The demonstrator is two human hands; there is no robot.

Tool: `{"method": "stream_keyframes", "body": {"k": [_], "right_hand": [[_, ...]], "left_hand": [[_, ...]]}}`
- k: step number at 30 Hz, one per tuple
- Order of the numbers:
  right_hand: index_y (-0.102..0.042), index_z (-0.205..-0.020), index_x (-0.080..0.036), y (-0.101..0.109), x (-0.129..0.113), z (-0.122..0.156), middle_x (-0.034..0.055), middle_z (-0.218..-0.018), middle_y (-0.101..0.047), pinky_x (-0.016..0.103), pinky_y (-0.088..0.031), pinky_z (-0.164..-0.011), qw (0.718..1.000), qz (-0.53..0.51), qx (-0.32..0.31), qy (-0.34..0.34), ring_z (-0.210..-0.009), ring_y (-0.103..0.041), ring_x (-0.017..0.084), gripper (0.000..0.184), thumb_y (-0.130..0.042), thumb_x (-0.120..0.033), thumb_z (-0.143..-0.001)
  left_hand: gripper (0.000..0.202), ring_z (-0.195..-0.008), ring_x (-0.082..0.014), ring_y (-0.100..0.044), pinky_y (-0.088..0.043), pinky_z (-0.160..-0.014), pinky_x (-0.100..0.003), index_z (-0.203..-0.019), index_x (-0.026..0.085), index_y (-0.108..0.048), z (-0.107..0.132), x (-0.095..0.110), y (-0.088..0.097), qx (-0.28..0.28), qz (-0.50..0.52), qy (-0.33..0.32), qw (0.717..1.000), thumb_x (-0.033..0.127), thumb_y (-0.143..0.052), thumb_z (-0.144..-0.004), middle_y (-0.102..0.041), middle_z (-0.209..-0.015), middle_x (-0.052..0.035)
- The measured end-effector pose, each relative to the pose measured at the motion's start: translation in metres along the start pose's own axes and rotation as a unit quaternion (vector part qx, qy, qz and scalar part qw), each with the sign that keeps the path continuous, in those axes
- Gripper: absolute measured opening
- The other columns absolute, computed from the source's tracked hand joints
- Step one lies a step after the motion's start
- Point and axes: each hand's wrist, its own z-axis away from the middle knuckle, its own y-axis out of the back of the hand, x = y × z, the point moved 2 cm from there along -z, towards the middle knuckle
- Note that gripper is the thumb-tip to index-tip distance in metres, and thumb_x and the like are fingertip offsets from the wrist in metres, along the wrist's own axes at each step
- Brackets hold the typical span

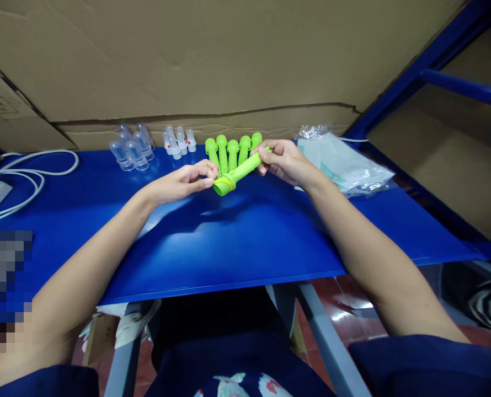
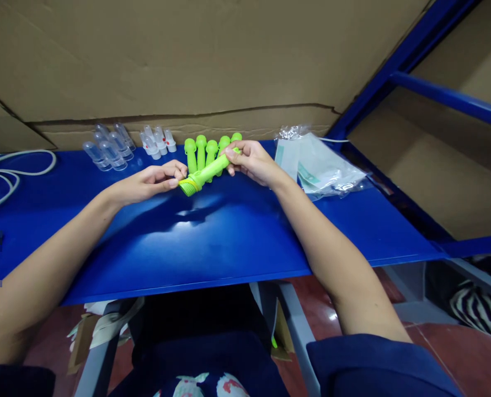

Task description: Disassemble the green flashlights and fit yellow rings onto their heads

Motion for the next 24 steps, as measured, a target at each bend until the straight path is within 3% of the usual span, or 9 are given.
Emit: {"method": "stream_keyframes", "body": {"k": [5, 13, 20, 24], "right_hand": [[-0.068, -0.089, -0.023, 0.0, 0.003, -0.003, -0.0014, -0.072, -0.059, 0.028, -0.055, -0.057, 0.999, 0.019, 0.017, 0.029, -0.059, -0.055, 0.011, 0.061, -0.094, -0.074, -0.068], [-0.067, -0.089, -0.025, -0.002, 0.01, -0.007, -0.0007, -0.073, -0.06, 0.035, -0.057, -0.063, 0.996, 0.051, 0.059, 0.04, -0.059, -0.055, 0.013, 0.069, -0.091, -0.083, -0.062], [-0.066, -0.087, -0.024, -0.004, 0.012, -0.008, -0.0013, -0.07, -0.058, 0.035, -0.057, -0.063, 0.995, 0.056, 0.072, 0.041, -0.058, -0.055, 0.013, 0.069, -0.091, -0.083, -0.063], [-0.063, -0.085, -0.024, -0.004, 0.012, -0.008, -0.0021, -0.071, -0.058, 0.03, -0.055, -0.06, 0.997, 0.018, 0.071, 0.037, -0.058, -0.053, 0.011, 0.066, -0.093, -0.079, -0.064]], "left_hand": [[0.057, -0.115, -0.0224, -0.059, -0.045, -0.119, -0.042, -0.092, 0.018, -0.063, 0.001, -0.006, 0.006, 0.013, -0.022, 0.016, 1.0, 0.074, -0.065, -0.095, -0.062, -0.119, -0.011], [0.045, -0.117, -0.024, -0.059, -0.044, -0.12, -0.044, -0.095, 0.017, -0.062, 0.002, -0.014, 0.009, 0.018, -0.055, 0.032, 0.998, 0.061, -0.063, -0.099, -0.062, -0.122, -0.013], [0.05, -0.115, -0.0256, -0.059, -0.045, -0.118, -0.044, -0.092, 0.017, -0.063, 0.0, -0.019, 0.011, 0.031, -0.063, 0.051, 0.996, 0.068, -0.063, -0.095, -0.064, -0.117, -0.0115], [0.055, -0.113, -0.024, -0.06, -0.046, -0.113, -0.04, -0.088, 0.017, -0.061, -0.002, -0.016, 0.008, 0.076, -0.04, 0.047, 0.995, 0.071, -0.065, -0.092, -0.063, -0.114, -0.0104]]}}
